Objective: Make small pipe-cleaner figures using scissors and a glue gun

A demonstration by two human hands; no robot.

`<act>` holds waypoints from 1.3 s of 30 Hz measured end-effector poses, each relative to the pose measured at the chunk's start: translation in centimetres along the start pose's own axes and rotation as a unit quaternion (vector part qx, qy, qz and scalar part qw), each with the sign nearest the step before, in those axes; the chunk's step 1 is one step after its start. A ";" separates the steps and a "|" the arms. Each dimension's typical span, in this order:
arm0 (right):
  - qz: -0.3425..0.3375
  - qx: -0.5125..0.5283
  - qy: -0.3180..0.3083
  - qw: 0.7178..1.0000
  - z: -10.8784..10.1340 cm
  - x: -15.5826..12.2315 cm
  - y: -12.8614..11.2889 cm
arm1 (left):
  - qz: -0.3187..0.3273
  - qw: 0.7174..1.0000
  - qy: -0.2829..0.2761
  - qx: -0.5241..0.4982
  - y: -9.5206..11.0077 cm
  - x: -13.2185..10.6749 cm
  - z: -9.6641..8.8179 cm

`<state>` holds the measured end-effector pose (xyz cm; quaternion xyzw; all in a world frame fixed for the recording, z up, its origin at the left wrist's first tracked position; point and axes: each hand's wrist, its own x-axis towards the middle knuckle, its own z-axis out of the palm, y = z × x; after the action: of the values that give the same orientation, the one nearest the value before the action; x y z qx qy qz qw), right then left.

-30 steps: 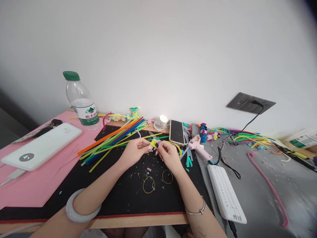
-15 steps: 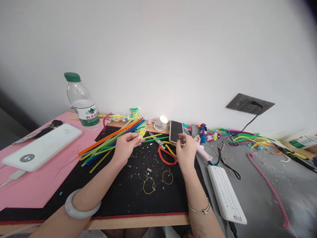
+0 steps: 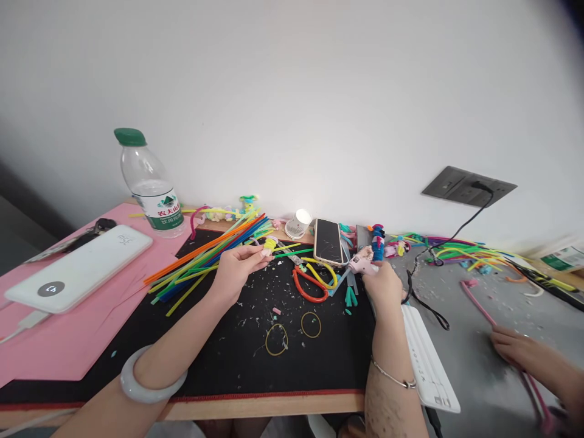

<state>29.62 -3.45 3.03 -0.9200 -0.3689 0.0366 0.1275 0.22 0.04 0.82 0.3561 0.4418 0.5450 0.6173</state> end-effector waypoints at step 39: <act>-0.427 0.330 -0.177 0.823 2.0 -6.9 -5.3 | -0.073 0.996 -0.037 -0.030 -0.6 -0.4 0.3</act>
<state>20.76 -4.07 2.36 -0.5516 -0.7068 0.2605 0.3583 0.68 -0.39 0.41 0.3238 0.4270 0.4979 0.6818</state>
